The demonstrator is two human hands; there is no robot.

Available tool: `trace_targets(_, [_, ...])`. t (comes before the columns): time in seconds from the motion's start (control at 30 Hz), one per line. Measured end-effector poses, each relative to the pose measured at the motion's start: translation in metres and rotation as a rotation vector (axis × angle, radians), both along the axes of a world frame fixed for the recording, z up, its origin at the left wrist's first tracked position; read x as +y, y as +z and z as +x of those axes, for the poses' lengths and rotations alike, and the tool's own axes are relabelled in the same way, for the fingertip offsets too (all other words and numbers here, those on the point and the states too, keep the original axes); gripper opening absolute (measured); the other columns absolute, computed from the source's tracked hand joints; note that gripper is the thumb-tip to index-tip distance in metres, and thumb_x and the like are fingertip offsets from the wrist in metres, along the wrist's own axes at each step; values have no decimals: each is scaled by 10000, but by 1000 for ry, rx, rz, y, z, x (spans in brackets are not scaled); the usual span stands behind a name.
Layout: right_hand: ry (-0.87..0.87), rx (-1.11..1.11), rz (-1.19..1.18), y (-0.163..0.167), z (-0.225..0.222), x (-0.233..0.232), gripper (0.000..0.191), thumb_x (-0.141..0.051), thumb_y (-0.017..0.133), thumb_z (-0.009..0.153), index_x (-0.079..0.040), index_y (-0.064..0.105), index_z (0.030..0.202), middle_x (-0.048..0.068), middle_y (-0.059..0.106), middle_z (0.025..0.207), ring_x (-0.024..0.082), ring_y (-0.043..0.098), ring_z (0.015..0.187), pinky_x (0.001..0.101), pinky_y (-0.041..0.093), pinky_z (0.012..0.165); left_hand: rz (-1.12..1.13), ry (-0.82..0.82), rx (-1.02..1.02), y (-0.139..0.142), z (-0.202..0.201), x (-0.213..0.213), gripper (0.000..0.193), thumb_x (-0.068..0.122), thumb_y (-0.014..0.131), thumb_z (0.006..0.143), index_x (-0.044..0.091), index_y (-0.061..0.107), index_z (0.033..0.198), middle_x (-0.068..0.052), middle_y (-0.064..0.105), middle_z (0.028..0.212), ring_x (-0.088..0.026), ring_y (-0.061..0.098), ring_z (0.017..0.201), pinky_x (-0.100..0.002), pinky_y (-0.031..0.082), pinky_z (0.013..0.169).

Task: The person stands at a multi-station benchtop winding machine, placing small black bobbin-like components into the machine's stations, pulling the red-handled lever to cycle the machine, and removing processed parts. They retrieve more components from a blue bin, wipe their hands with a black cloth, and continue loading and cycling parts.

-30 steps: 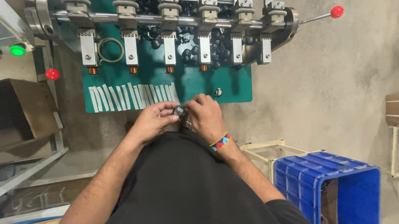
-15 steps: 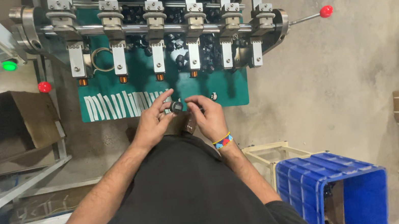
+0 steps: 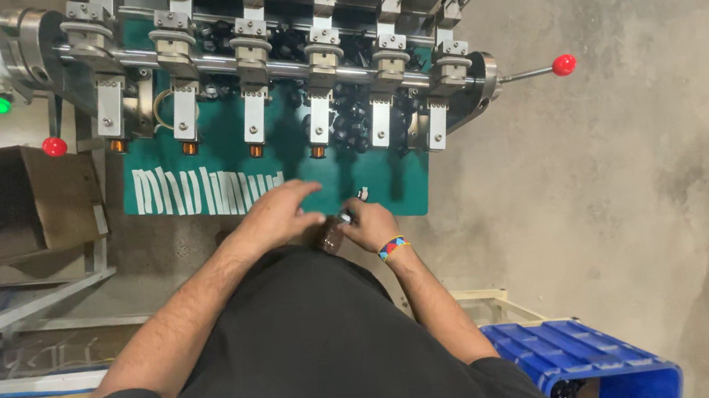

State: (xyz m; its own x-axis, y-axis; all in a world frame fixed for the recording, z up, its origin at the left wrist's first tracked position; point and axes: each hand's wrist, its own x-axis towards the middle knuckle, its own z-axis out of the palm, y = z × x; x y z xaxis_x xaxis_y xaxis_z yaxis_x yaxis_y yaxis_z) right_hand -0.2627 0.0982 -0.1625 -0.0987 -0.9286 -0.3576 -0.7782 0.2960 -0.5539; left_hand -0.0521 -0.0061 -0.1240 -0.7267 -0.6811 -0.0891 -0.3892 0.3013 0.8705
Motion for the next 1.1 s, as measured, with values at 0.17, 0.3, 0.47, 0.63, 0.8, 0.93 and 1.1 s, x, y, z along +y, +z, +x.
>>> trace_targets(0.17, [-210, 92, 83, -51, -41, -4, 431, -348, 821, 778, -115, 718, 1126, 165, 750, 968, 360, 723, 928, 453, 571, 810, 343, 494, 244, 25, -51, -37, 501, 219, 673, 959, 66, 531, 1415, -77, 754, 816, -89, 634, 577, -268, 503, 508])
trace_targets(0.3, [-360, -37, -74, -46, -41, -14, 517, -294, 813, 787, -76, 643, 1224, 159, 750, 906, 331, 741, 873, 427, 573, 792, 409, 401, 391, 31, -92, -36, 286, 204, 608, 1014, 39, 732, 1212, -37, 789, 844, -65, 643, 561, -245, 527, 507])
trace_targets(0.47, [-386, -154, -179, -13, -20, -16, 457, -234, 749, 841, -88, 663, 1265, 130, 739, 882, 258, 720, 783, 376, 576, 752, -463, 98, 43, 10, -102, -4, 159, 159, 665, 858, 87, 764, 960, -123, 756, 882, -357, 721, 825, -473, 562, 694])
trace_targets(0.63, [-220, -312, -456, 11, 2, -27, 371, -277, 619, 1020, -46, 637, 1310, 145, 679, 1150, 242, 676, 1019, 367, 559, 820, -299, 114, -186, -6, -51, -12, 200, 117, 620, 875, 88, 756, 1018, -147, 734, 973, -384, 697, 902, -515, 548, 764])
trace_targets(0.8, [-522, -1230, 1, -1, 38, -79, 430, -430, 442, 1039, -97, 561, 1283, 4, 655, 1061, 130, 639, 967, 334, 536, 773, -141, 0, -110, -5, 4, -5, 163, 159, 684, 875, 86, 772, 992, -132, 741, 1013, -355, 693, 980, -472, 546, 838])
trace_targets(0.93, [-693, -1279, 83, 1, 54, -94, 410, -483, 432, 1051, -91, 551, 1053, -29, 435, 712, 117, 416, 575, 294, 358, 505, -59, 75, 152, 15, 46, 0, 200, 131, 706, 881, 70, 742, 1067, -126, 689, 1229, -323, 668, 1129, -404, 561, 900])
trace_targets(1.1, [-475, -1382, 448, 22, 70, -51, 463, -542, 411, 1034, -106, 546, 955, -76, 359, 634, 65, 288, 502, 246, 228, 446, -31, 58, 320, 36, 92, -4, 302, 66, 710, 888, 73, 717, 1189, -115, 611, 1410, -303, 628, 1241, -395, 539, 979])
